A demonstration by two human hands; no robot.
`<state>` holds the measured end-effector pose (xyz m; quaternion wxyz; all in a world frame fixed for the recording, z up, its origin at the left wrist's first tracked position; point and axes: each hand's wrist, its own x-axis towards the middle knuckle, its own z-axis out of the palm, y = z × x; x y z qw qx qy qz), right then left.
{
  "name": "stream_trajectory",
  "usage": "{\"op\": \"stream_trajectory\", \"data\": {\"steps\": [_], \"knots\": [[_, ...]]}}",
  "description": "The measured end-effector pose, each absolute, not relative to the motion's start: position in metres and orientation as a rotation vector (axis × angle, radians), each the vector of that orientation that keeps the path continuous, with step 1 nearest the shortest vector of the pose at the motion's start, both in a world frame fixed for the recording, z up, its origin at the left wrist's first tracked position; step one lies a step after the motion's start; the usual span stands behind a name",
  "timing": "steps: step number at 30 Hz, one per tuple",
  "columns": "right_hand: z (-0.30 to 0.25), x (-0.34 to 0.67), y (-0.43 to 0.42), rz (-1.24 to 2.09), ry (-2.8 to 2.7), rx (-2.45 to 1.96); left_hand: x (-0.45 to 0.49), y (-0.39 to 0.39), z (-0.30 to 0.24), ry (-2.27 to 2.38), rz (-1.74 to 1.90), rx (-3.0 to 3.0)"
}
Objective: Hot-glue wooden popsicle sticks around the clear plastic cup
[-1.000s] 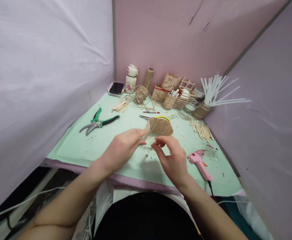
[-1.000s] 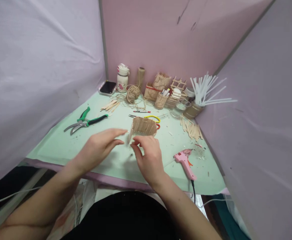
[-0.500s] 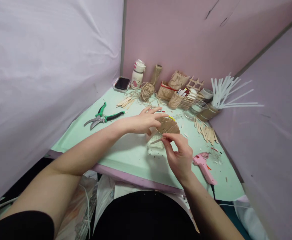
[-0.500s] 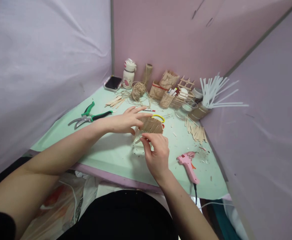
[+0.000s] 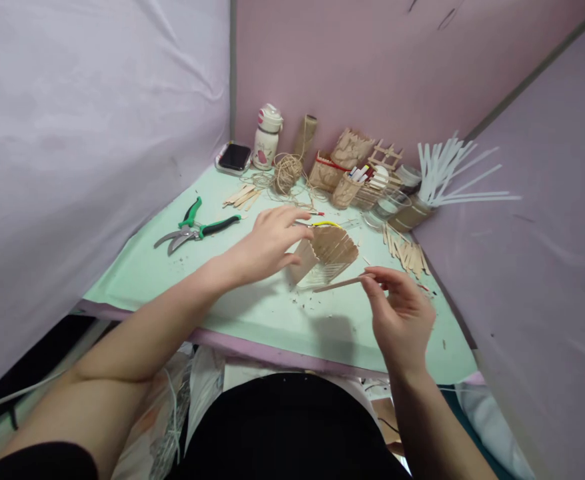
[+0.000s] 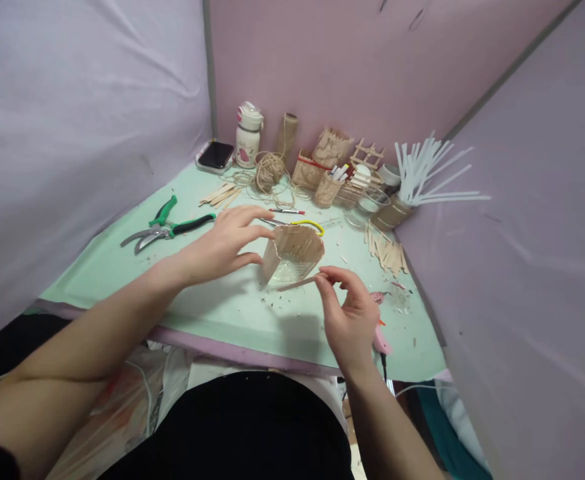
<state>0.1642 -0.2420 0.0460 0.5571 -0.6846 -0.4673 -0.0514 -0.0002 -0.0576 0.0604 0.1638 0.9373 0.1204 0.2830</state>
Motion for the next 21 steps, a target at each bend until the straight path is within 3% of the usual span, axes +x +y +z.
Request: {"op": "stream_trajectory", "data": {"steps": [2, 8, 21], "knots": [[0.047, 0.170, -0.246, -0.027, -0.919, -1.585, -0.012, -0.078, 0.047, 0.553, 0.947, 2.478], [0.047, 0.176, -0.247, 0.123, -0.712, -1.424, -0.010, -0.126, 0.013, 0.664, 0.914, 2.045], [0.048, 0.172, -0.250, 0.143, -0.705, -1.469, 0.000, -0.135, 0.017, 0.653, 0.941, 1.949]]}}
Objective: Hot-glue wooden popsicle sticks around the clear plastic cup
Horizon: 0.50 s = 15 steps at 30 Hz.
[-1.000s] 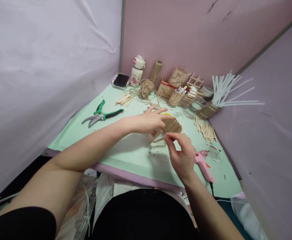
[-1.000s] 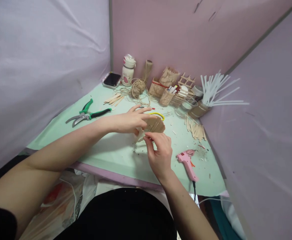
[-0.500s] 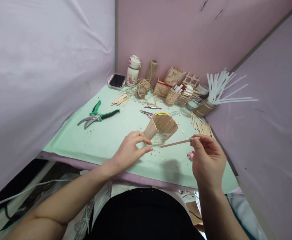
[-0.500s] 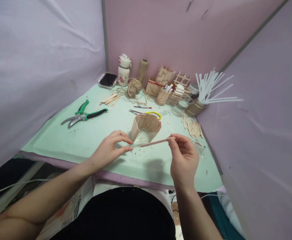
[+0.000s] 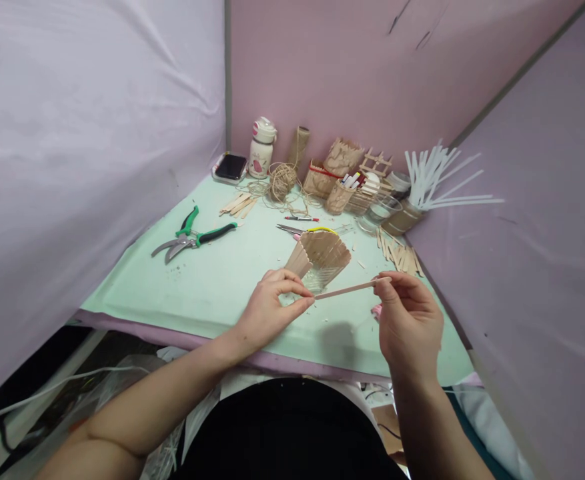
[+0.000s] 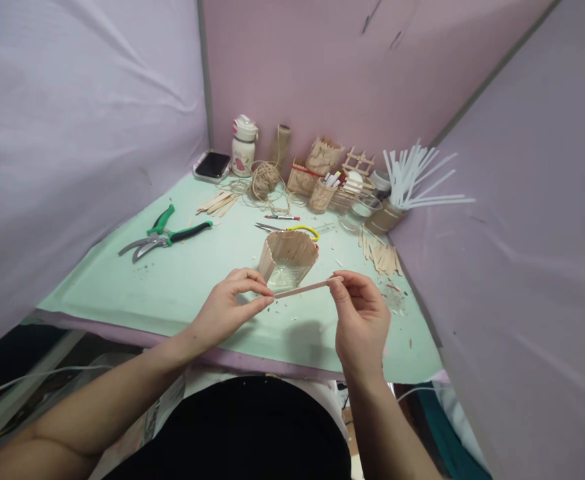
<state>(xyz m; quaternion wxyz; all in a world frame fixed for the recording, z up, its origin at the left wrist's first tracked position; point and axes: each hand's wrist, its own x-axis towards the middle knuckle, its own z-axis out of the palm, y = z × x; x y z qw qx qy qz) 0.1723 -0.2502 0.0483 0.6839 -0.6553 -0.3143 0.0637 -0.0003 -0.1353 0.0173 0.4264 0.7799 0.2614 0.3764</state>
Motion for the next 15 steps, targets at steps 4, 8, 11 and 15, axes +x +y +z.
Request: {"op": "stream_trajectory", "data": {"steps": [4, 8, 11, 15], "knots": [[0.047, 0.171, -0.250, 0.122, -0.723, -1.503, 0.002, -0.137, 0.016, 0.627, 0.980, 1.958], [0.044, 0.170, -0.250, 0.105, -0.747, -1.506, 0.003, -0.135, 0.010, 0.645, 1.012, 1.985], [0.043, 0.173, -0.250, 0.083, -0.723, -1.472, -0.002, -0.124, 0.006, 0.710, 1.031, 2.033], [0.043, 0.177, -0.252, 0.126, -0.719, -1.496, -0.020, -0.090, 0.017, 0.827, 1.139, 2.110]]}}
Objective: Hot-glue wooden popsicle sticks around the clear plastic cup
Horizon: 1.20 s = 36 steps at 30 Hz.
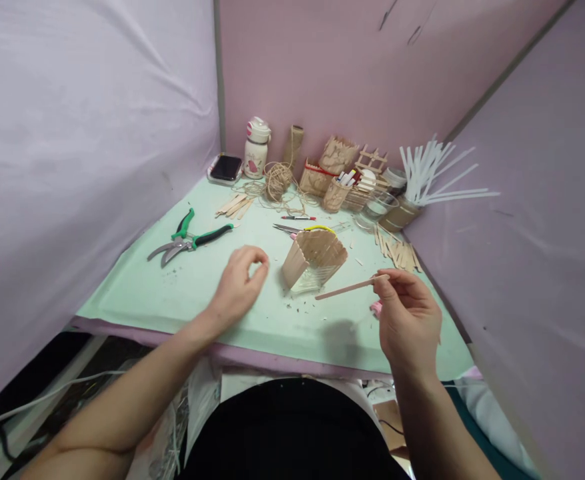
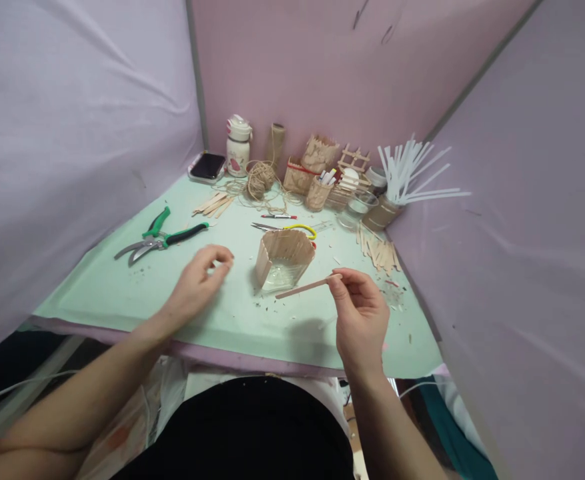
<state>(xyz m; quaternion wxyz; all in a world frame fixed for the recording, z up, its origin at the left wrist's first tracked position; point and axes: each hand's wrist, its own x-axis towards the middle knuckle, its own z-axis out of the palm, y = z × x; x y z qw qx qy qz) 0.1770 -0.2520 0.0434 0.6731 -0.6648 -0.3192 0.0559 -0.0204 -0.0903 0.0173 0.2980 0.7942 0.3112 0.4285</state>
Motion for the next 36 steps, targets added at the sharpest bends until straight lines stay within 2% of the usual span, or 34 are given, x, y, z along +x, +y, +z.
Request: {"op": "stream_trajectory", "data": {"steps": [4, 7, 12, 16, 22, 36], "knots": [[0.041, 0.172, -0.250, 0.048, -0.872, -1.549, -0.028, -0.050, 0.047, 0.882, 1.393, 2.253], [0.034, 0.164, -0.241, -0.078, -1.132, -1.537, -0.014, -0.032, 0.066, 0.792, 1.360, 2.430], [0.022, 0.155, -0.224, -0.257, -1.427, -1.513, 0.018, -0.031, 0.075, 0.081, 0.901, 2.673], [0.019, 0.153, -0.219, -0.360, -1.529, -1.511, 0.026, -0.033, 0.067, -0.191, 0.614, 2.713], [0.015, 0.154, -0.214, -0.374, -1.561, -1.521, 0.025, -0.027, 0.061, -0.235, 0.429, 2.729], [0.012, 0.154, -0.207, -0.399, -1.566, -1.575, 0.024, -0.031, 0.064, -0.143, 0.383, 2.741]]}}
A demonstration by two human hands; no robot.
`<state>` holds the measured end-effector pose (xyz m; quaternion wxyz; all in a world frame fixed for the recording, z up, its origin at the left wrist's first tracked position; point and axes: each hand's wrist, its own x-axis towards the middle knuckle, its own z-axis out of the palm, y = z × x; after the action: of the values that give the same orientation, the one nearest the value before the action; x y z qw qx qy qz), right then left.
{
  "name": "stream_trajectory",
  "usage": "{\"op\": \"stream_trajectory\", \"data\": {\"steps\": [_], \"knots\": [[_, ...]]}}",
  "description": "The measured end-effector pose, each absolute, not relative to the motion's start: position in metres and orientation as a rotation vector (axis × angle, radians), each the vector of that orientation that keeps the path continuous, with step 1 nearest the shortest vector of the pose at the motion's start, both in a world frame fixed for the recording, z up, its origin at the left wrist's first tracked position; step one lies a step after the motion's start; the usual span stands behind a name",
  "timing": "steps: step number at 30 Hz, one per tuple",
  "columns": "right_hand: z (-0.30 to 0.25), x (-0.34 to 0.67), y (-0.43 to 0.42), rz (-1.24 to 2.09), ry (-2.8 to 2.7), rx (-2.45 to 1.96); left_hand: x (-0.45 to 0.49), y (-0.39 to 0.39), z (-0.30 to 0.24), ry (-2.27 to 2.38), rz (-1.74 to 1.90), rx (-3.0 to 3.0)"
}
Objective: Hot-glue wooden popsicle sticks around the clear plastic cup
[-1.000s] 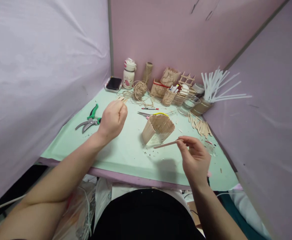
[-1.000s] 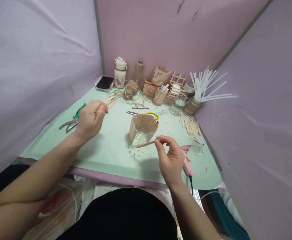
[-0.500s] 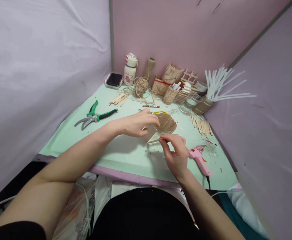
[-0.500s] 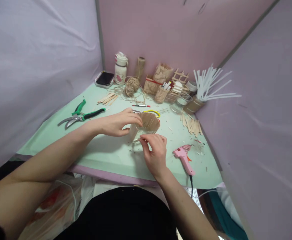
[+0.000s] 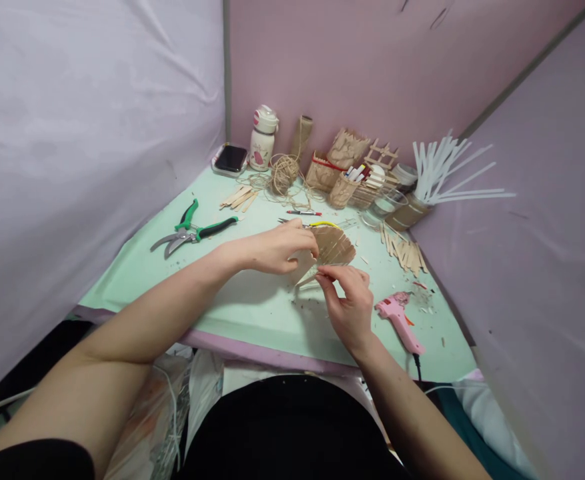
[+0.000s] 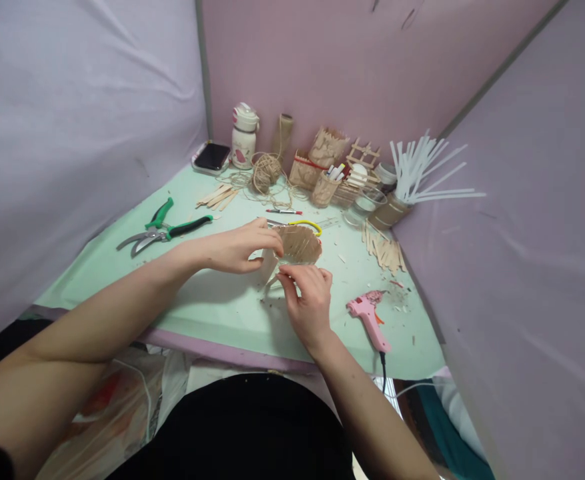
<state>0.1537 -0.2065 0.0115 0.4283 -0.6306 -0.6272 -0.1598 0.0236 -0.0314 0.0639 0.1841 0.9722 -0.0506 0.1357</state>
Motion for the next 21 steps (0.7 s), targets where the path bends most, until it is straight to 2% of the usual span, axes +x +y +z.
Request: {"op": "stream_trajectory", "data": {"steps": [14, 21], "knots": [[0.0106, 0.1547, -0.2024, -0.416, -1.543, -1.565, 0.0240, -0.0321, 0.0627, -0.123, 0.384, 2.742], [0.0070, 0.1562, -0.1988, -0.534, -1.540, -1.552, 0.0237, -0.0328, 0.0643, -0.110, 0.367, 2.743]]}}
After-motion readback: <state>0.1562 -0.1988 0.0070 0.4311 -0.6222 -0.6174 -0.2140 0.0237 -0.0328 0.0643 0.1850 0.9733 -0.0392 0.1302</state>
